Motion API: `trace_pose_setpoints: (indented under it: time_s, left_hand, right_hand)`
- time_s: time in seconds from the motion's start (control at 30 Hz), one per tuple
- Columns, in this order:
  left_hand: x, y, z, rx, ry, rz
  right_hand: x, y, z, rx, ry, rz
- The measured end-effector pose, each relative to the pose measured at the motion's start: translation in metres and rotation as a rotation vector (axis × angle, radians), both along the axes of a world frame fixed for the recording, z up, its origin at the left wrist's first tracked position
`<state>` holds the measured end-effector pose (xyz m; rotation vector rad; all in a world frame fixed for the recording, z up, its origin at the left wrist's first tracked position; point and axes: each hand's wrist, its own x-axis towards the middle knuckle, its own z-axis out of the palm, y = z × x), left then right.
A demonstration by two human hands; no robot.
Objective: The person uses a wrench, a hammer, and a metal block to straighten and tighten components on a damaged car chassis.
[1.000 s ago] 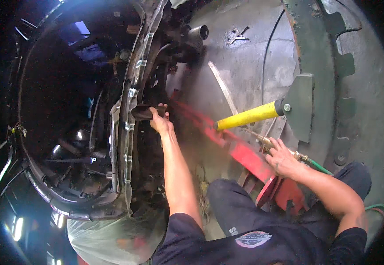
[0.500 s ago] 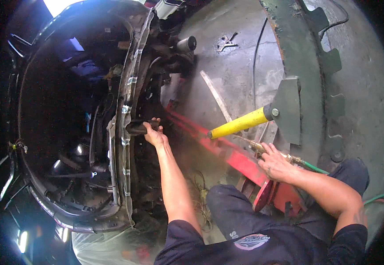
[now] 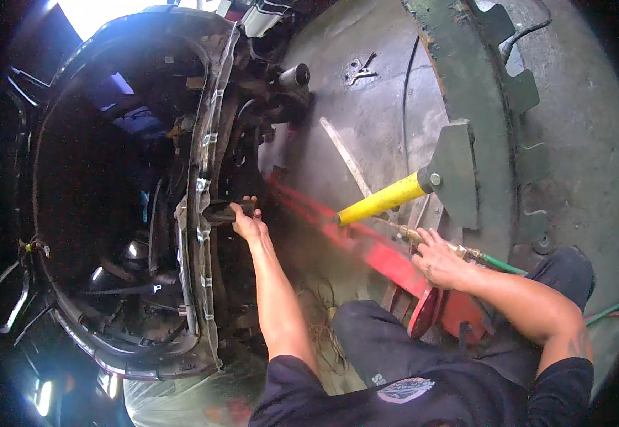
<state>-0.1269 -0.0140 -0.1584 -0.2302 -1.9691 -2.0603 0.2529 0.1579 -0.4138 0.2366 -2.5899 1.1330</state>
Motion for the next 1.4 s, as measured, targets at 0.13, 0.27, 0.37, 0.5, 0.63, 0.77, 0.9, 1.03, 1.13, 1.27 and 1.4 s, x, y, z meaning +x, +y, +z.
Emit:
trace_pose_setpoints:
  time_s: [0.13, 0.27, 0.37, 0.5, 0.63, 0.77, 0.9, 1.03, 1.13, 1.27, 1.4]
  left_hand:
    - [0.000, 0.004, -0.002, 0.001, 0.005, -0.015]
    - [-0.001, 0.003, 0.000, -0.003, 0.011, -0.029]
    - [0.001, 0.004, -0.001, 0.000, 0.010, -0.028]
    - [0.000, 0.000, -0.001, 0.003, 0.020, -0.047]
    - [-0.001, -0.001, -0.003, -0.048, 0.025, -0.070]
    - [-0.001, 0.000, -0.001, -0.035, 0.014, -0.055]
    - [0.000, 0.000, -0.001, -0.035, 0.030, -0.095]
    - [-0.002, -0.001, -0.001, -0.001, 0.033, -0.077]
    - [-0.002, -0.001, -0.002, 0.030, 0.035, -0.085]
    - [-0.002, -0.001, -0.003, 0.038, 0.030, -0.108]
    - [-0.010, -0.006, -0.006, 0.033, 0.040, -0.127]
  right_hand:
    - [0.001, 0.003, 0.001, 0.020, -0.010, 0.006]
    - [-0.001, 0.001, 0.001, 0.016, -0.002, -0.002]
    - [-0.001, 0.000, -0.002, 0.004, 0.014, -0.018]
    - [-0.002, 0.001, 0.005, 0.007, -0.020, 0.002]
    - [0.000, 0.005, 0.012, 0.012, -0.029, 0.010]
    - [-0.002, 0.004, 0.010, 0.039, -0.028, -0.002]
    - [-0.003, 0.003, 0.009, 0.047, -0.041, 0.008]
    - [-0.004, 0.002, 0.011, 0.057, -0.028, 0.003]
    - [-0.004, 0.002, 0.012, 0.042, -0.046, 0.013]
    - [-0.004, 0.004, 0.016, 0.029, -0.046, -0.005]
    - [-0.005, 0.005, 0.017, 0.049, -0.072, 0.012]
